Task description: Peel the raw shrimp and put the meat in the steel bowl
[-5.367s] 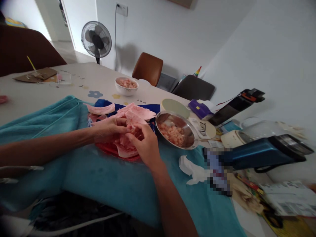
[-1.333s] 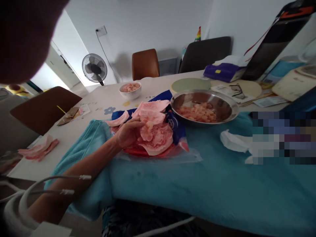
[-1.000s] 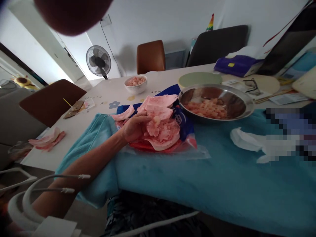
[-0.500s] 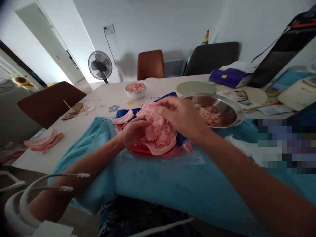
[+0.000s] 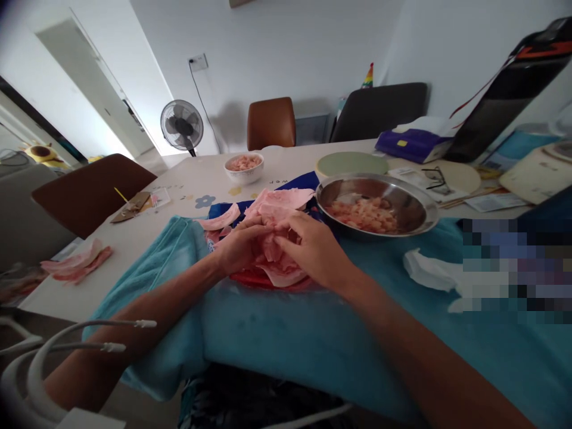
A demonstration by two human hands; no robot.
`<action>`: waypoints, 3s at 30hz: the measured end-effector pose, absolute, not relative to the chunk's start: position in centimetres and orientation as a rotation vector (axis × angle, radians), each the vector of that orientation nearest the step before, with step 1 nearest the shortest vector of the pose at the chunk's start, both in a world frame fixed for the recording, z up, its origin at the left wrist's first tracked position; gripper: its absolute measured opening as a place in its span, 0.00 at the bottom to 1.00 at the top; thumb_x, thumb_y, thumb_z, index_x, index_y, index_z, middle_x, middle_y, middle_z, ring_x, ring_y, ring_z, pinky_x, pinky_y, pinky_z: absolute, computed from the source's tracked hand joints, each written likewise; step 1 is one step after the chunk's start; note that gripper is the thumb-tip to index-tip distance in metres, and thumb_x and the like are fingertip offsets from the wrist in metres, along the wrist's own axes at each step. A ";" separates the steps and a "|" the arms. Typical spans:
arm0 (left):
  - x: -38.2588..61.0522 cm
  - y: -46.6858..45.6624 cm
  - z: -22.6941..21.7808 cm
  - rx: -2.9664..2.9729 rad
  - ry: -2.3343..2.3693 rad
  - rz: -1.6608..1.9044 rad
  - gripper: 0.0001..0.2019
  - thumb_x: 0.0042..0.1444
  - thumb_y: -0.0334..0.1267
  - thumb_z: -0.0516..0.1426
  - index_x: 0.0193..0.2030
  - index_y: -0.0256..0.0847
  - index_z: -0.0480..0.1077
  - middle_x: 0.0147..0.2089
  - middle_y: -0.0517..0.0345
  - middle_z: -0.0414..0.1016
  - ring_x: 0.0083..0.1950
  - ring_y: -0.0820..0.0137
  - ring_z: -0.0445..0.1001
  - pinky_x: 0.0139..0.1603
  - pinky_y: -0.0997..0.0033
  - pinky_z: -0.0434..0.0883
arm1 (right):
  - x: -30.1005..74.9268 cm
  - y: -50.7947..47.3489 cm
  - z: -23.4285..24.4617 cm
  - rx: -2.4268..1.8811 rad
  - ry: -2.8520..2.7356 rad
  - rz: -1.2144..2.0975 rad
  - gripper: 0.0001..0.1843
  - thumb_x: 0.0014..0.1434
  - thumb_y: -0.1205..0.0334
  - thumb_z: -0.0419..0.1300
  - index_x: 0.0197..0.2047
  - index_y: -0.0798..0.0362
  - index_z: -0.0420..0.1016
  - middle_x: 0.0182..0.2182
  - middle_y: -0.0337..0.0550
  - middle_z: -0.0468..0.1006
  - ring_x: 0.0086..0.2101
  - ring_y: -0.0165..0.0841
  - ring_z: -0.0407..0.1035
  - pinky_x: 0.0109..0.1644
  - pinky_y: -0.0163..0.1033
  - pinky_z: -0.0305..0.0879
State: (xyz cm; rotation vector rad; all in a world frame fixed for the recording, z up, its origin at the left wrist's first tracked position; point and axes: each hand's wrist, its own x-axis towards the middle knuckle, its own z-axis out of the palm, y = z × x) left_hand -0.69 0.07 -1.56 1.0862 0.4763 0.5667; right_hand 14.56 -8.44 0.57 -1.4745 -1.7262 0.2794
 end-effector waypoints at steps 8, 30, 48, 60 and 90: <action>-0.9 0.2 -1.9 1.304 0.578 0.506 0.11 0.52 0.41 0.65 0.36 0.39 0.69 0.27 0.59 0.73 0.24 0.75 0.71 0.25 0.76 0.65 | 15.3 -8.2 -0.7 -1.455 -1.806 0.141 0.08 0.61 0.63 0.54 0.35 0.47 0.74 0.38 0.46 0.80 0.40 0.40 0.75 0.45 0.47 0.72; -1.5 1.3 -2.0 1.227 0.404 0.316 0.15 0.44 0.44 0.69 0.31 0.35 0.74 0.21 0.64 0.65 0.17 0.82 0.56 0.17 0.78 0.49 | 16.0 -8.2 0.2 -1.345 -1.192 1.306 0.11 0.47 0.54 0.67 0.27 0.52 0.74 0.17 0.35 0.70 0.17 0.26 0.60 0.19 0.33 0.55; -1.2 0.9 -1.6 1.268 0.531 0.468 0.13 0.42 0.40 0.69 0.31 0.34 0.76 0.24 0.60 0.71 0.20 0.79 0.62 0.20 0.78 0.55 | 14.8 -8.8 0.0 -1.460 -1.428 0.746 0.04 0.51 0.61 0.61 0.27 0.50 0.73 0.21 0.36 0.74 0.21 0.28 0.66 0.26 0.35 0.62; -1.8 0.6 -0.7 1.072 0.350 0.304 0.08 0.47 0.34 0.67 0.30 0.33 0.73 0.19 0.63 0.67 0.14 0.80 0.61 0.15 0.79 0.56 | 15.1 -8.4 0.3 -1.139 -0.915 1.457 0.11 0.44 0.59 0.70 0.25 0.52 0.72 0.14 0.31 0.66 0.14 0.22 0.56 0.14 0.29 0.52; -0.9 0.8 -1.7 1.003 0.514 0.408 0.08 0.44 0.32 0.67 0.29 0.32 0.73 0.26 0.58 0.72 0.18 0.79 0.66 0.15 0.78 0.59 | 26.3 -5.7 -0.1 -1.625 -0.731 0.071 0.08 0.41 0.65 0.67 0.29 0.52 0.80 0.25 0.37 0.77 0.24 0.29 0.69 0.29 0.36 0.65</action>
